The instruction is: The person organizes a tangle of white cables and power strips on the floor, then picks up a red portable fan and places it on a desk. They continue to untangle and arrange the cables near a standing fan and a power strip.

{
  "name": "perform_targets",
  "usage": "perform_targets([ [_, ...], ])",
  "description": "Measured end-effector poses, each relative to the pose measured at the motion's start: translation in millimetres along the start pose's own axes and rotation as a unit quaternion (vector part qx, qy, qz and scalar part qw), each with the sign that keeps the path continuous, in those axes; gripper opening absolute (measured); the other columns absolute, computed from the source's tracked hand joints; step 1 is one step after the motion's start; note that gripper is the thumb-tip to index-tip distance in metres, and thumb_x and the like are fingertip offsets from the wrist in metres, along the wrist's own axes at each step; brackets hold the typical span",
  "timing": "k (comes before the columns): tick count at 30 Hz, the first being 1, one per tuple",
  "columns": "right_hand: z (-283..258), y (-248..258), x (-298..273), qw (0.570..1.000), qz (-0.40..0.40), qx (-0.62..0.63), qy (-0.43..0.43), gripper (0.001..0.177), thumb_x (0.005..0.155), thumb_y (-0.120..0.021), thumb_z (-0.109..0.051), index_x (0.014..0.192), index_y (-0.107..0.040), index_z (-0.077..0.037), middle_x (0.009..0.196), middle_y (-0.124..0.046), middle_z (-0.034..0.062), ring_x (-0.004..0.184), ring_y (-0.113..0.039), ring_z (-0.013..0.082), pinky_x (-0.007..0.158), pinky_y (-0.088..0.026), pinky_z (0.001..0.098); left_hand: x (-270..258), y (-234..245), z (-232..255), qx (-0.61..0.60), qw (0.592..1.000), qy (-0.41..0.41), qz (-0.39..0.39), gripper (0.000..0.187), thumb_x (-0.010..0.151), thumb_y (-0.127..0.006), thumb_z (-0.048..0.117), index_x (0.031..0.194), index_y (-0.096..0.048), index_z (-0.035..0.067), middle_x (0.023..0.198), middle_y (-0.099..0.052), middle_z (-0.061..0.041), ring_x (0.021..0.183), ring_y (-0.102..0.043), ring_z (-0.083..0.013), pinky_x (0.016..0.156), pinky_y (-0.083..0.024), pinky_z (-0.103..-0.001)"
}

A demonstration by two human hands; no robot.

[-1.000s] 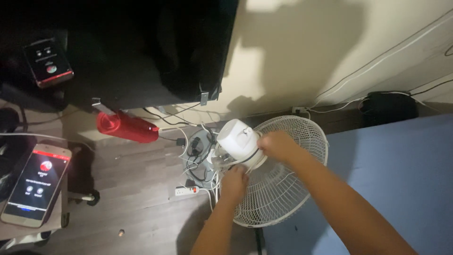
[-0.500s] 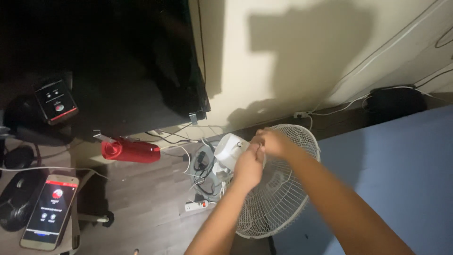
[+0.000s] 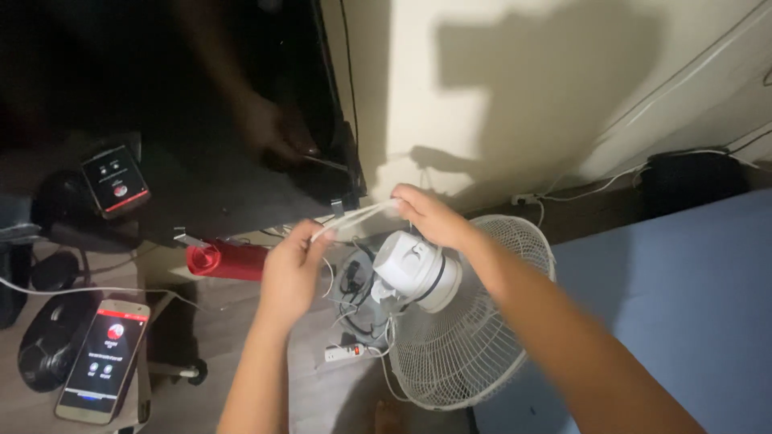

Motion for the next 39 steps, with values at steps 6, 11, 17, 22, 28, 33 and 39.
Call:
perform_targets([
  [6, -5.7, -13.1, 9.4, 0.983, -0.024, 0.179, 0.012, 0.011, 0.088, -0.05, -0.014, 0.09, -0.052, -0.003, 0.085, -0.052, 0.0062, 0.085, -0.05, 0.0113, 0.077, -0.04, 0.0248, 1.8, 15.7, -31.9, 0.0, 0.998, 0.022, 0.051, 0.022, 0.086, -0.053, 0.026, 0.082, -0.056, 0.004, 0.057, -0.05, -0.006, 0.052, -0.044, -0.0146, 0.052, -0.039, -0.027],
  [11, -39.6, -22.6, 11.2, 0.994, 0.025, -0.019, 0.108, 0.013, 0.088, -0.051, -0.012, 0.096, -0.057, -0.003, 0.085, -0.055, 0.0053, 0.08, -0.053, 0.0093, 0.072, -0.043, 0.0242, -3.4, 29.1, -71.7, -0.034, 0.988, 0.085, 0.126, 0.021, 0.087, -0.05, 0.027, 0.094, -0.057, 0.008, 0.06, -0.052, -0.007, 0.055, -0.048, -0.0136, 0.052, -0.039, -0.027],
  [17, -51.8, -40.0, 12.1, 0.97, 0.218, 0.05, 0.092, 0.015, 0.083, -0.06, -0.009, 0.084, -0.048, -0.001, 0.07, -0.056, 0.0043, 0.061, -0.054, 0.0076, 0.057, -0.048, 0.0214, -12.3, 21.8, -84.5, 0.073, 0.99, 0.079, 0.094, 0.018, 0.086, -0.049, 0.02, 0.099, -0.055, 0.008, 0.071, -0.06, -0.013, 0.064, -0.058, -0.0282, 0.061, -0.044, -0.036],
  [22, -43.0, -45.0, 20.1, 0.97, 0.216, 0.038, 0.102, 0.018, 0.083, -0.061, -0.007, 0.085, -0.044, -0.001, 0.069, -0.054, 0.0051, 0.059, -0.052, 0.0068, 0.052, -0.045, 0.0208, 0.7, 1.6, -59.7, 0.116, 0.99, -0.029, 0.07, 0.037, 0.072, -0.055, 0.014, 0.108, -0.051, 0.006, 0.078, -0.06, -0.016, 0.074, -0.059, -0.0328, 0.071, -0.044, -0.042],
  [28, -36.3, -39.3, 21.3, 0.979, 0.144, 0.046, 0.135, 0.027, 0.083, -0.061, -0.004, 0.095, -0.037, -0.004, 0.076, -0.05, 0.0041, 0.065, -0.05, 0.0067, 0.055, -0.042, 0.0199, 16.5, -21.5, -26.4, 0.103, 0.981, -0.118, 0.11, 0.026, 0.078, -0.06, 0.018, 0.097, -0.049, 0.004, 0.086, -0.061, -0.012, 0.083, -0.058, -0.0307, 0.072, -0.042, -0.04],
  [33, -35.9, -36.7, 28.9, 0.97, 0.055, 0.196, 0.131, 0.032, 0.082, -0.055, 0.003, 0.102, -0.031, -0.005, 0.082, -0.044, 0.0024, 0.077, -0.046, 0.0064, 0.067, -0.04, 0.0197, 17.2, -38.4, -27.6, 0.168, 0.973, -0.114, 0.114, 0.026, 0.076, -0.062, 0.022, 0.089, -0.048, 0.004, 0.076, -0.058, -0.012, 0.071, -0.057, -0.0315, 0.066, -0.042, -0.042],
  [39, -17.3, -5.6, 25.1, 0.992, -0.047, 0.066, 0.099, 0.04, 0.069, -0.054, 0.009, 0.103, -0.038, -0.005, 0.079, -0.037, 0.0039, 0.075, -0.038, 0.0092, 0.065, -0.035, 0.0242, 15.8, -63.0, -15.6, 0.019, 0.987, -0.117, 0.105, 0.013, 0.085, -0.052, 0.018, 0.087, -0.054, 0.006, 0.082, -0.058, -0.013, 0.074, -0.056, -0.0337, 0.06, -0.043, -0.041],
])
Point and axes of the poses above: each hand's wrist, its own x-axis towards the middle knuckle, its own y-axis out of the back of the hand, z = x × y, the point moved 3 cm from there along x, towards the middle knuckle
